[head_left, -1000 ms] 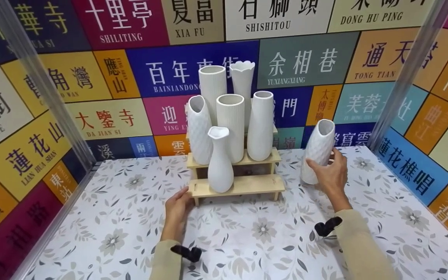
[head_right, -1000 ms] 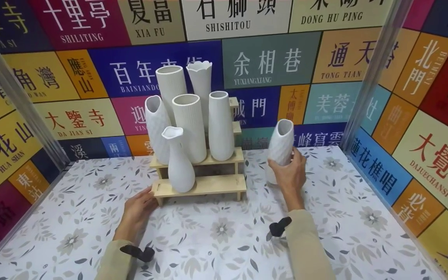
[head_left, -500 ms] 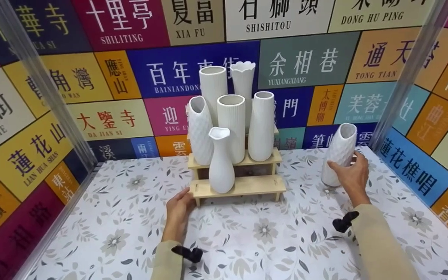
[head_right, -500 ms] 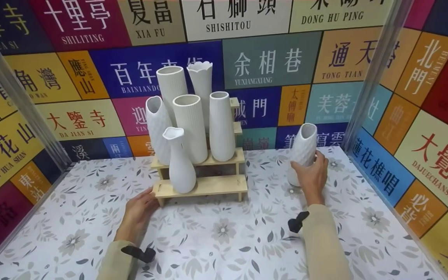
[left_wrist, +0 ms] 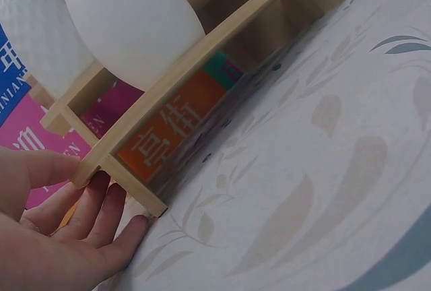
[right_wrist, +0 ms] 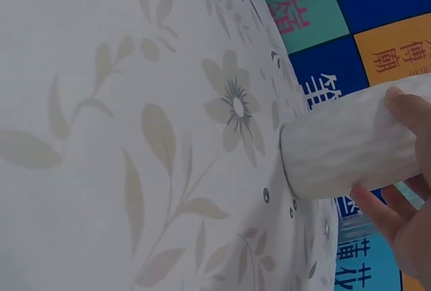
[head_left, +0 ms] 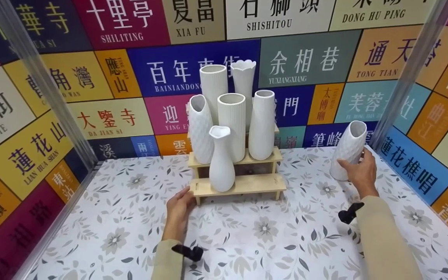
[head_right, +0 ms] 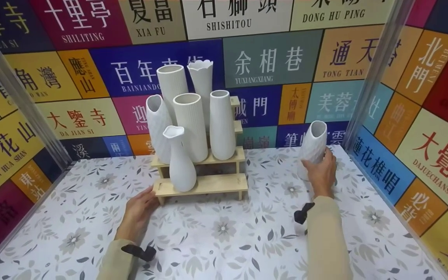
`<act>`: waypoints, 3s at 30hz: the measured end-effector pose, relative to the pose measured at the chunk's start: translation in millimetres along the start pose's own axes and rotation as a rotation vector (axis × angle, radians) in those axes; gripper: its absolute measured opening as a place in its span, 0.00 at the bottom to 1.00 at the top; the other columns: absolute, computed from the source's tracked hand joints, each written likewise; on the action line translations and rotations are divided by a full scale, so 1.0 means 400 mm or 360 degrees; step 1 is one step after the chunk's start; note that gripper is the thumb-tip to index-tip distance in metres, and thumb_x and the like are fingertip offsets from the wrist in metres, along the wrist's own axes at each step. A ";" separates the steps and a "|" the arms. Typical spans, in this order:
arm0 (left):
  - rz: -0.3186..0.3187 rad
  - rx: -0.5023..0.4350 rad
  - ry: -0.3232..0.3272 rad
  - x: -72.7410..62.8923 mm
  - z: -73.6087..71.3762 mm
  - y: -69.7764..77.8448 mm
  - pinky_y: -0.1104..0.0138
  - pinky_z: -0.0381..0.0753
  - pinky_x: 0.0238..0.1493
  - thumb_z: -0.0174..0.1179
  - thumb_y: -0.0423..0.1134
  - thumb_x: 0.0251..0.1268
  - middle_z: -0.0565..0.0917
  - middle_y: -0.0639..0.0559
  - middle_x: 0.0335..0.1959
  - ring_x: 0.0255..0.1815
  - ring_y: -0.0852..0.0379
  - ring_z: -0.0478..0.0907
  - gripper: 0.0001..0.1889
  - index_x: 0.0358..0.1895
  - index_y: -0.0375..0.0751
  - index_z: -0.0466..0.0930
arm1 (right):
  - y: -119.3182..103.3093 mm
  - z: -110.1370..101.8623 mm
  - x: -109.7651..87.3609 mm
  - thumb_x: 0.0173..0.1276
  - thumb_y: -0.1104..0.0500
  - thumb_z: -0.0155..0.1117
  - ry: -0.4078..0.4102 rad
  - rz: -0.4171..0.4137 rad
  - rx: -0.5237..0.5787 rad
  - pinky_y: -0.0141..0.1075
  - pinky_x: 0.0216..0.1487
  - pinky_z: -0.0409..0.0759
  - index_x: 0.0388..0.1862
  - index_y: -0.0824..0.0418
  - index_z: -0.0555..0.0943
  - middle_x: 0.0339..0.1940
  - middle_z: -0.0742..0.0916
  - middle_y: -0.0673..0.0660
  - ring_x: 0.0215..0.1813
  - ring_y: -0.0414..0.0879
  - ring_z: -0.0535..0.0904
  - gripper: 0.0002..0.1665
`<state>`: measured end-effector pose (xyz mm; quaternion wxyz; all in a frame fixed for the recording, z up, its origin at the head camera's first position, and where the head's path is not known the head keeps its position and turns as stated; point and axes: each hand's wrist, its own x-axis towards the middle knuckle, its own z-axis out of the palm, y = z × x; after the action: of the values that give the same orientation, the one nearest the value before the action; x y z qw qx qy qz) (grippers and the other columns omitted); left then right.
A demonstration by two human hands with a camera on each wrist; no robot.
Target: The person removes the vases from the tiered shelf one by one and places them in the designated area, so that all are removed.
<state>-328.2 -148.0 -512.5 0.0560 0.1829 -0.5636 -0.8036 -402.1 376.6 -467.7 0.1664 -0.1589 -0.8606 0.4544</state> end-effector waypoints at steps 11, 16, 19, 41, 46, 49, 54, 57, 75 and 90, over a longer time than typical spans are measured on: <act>-0.0060 -0.0044 0.0000 0.006 -0.005 -0.006 0.56 0.80 0.67 0.57 0.30 0.71 0.74 0.31 0.69 0.68 0.38 0.75 0.24 0.69 0.32 0.71 | -0.005 -0.001 0.013 0.70 0.57 0.65 0.0004 -0.0064 0.0127 0.59 0.81 0.58 0.81 0.64 0.49 0.80 0.61 0.69 0.80 0.65 0.56 0.49; -0.0060 -0.0053 -0.0012 0.008 -0.002 -0.003 0.56 0.80 0.68 0.57 0.31 0.71 0.73 0.31 0.69 0.68 0.39 0.75 0.24 0.69 0.32 0.71 | -0.019 -0.006 0.019 0.72 0.57 0.63 -0.0029 0.0033 0.0143 0.58 0.82 0.54 0.82 0.62 0.46 0.83 0.57 0.66 0.82 0.63 0.52 0.50; -0.0079 -0.0039 0.0004 0.008 -0.003 0.001 0.56 0.80 0.68 0.58 0.32 0.71 0.74 0.32 0.69 0.66 0.41 0.77 0.24 0.68 0.34 0.72 | -0.037 -0.007 0.021 0.72 0.57 0.63 -0.0063 0.0151 0.0152 0.57 0.83 0.52 0.83 0.61 0.42 0.84 0.52 0.64 0.83 0.61 0.48 0.52; -0.0084 -0.0013 0.0085 0.003 -0.002 -0.003 0.60 0.87 0.57 0.62 0.32 0.66 0.86 0.37 0.55 0.43 0.56 0.86 0.23 0.65 0.32 0.75 | -0.279 -0.042 -0.136 0.69 0.62 0.63 0.0171 0.0480 0.1098 0.33 0.77 0.68 0.78 0.54 0.61 0.70 0.72 0.49 0.66 0.40 0.68 0.40; -0.0105 -0.0012 0.0065 0.004 -0.004 -0.003 0.59 0.85 0.60 0.63 0.33 0.67 0.83 0.36 0.59 0.49 0.52 0.86 0.24 0.66 0.33 0.75 | -0.327 -0.010 -0.187 0.68 0.62 0.66 0.0066 0.0335 0.1166 0.31 0.70 0.75 0.74 0.56 0.66 0.60 0.76 0.46 0.60 0.39 0.72 0.36; -0.0103 -0.0017 0.0051 0.005 -0.007 -0.004 0.56 0.84 0.62 0.63 0.34 0.67 0.83 0.35 0.60 0.50 0.51 0.86 0.25 0.66 0.34 0.75 | -0.348 0.024 -0.223 0.68 0.61 0.67 0.0018 0.0147 0.1003 0.31 0.67 0.77 0.72 0.57 0.68 0.63 0.78 0.49 0.63 0.41 0.74 0.35; -0.0093 -0.0050 0.0011 0.009 -0.015 -0.009 0.54 0.83 0.63 0.64 0.34 0.66 0.88 0.39 0.51 0.45 0.53 0.86 0.26 0.67 0.33 0.74 | -0.372 0.095 -0.290 0.69 0.57 0.68 -0.0073 -0.0264 0.0707 0.36 0.67 0.79 0.72 0.58 0.68 0.70 0.76 0.55 0.68 0.48 0.74 0.35; -0.0087 -0.0071 0.0000 0.008 -0.017 -0.009 0.54 0.83 0.63 0.64 0.34 0.67 0.88 0.42 0.49 0.44 0.54 0.86 0.26 0.67 0.33 0.74 | -0.390 0.136 -0.320 0.67 0.59 0.70 -0.0170 -0.0438 0.0739 0.41 0.69 0.78 0.71 0.62 0.69 0.69 0.76 0.59 0.68 0.52 0.74 0.35; -0.0156 -0.0127 -0.0028 0.008 -0.024 -0.003 0.56 0.82 0.65 0.65 0.34 0.66 0.83 0.37 0.59 0.51 0.50 0.84 0.25 0.67 0.37 0.75 | -0.445 0.352 -0.425 0.61 0.57 0.77 -0.0496 -0.0687 0.0749 0.55 0.71 0.74 0.69 0.63 0.72 0.67 0.77 0.62 0.68 0.61 0.73 0.39; -0.0157 -0.0130 -0.0025 0.007 -0.025 -0.005 0.56 0.83 0.63 0.65 0.34 0.66 0.85 0.39 0.57 0.49 0.52 0.85 0.26 0.67 0.37 0.75 | -0.458 0.451 -0.449 0.58 0.58 0.78 -0.0533 -0.0570 0.0734 0.53 0.71 0.74 0.69 0.60 0.72 0.68 0.76 0.61 0.70 0.58 0.71 0.40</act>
<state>-327.0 -157.0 -517.8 0.0192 0.2017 -0.5209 -0.8292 -341.5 70.5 -436.0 0.1314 0.1136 -0.7647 0.6206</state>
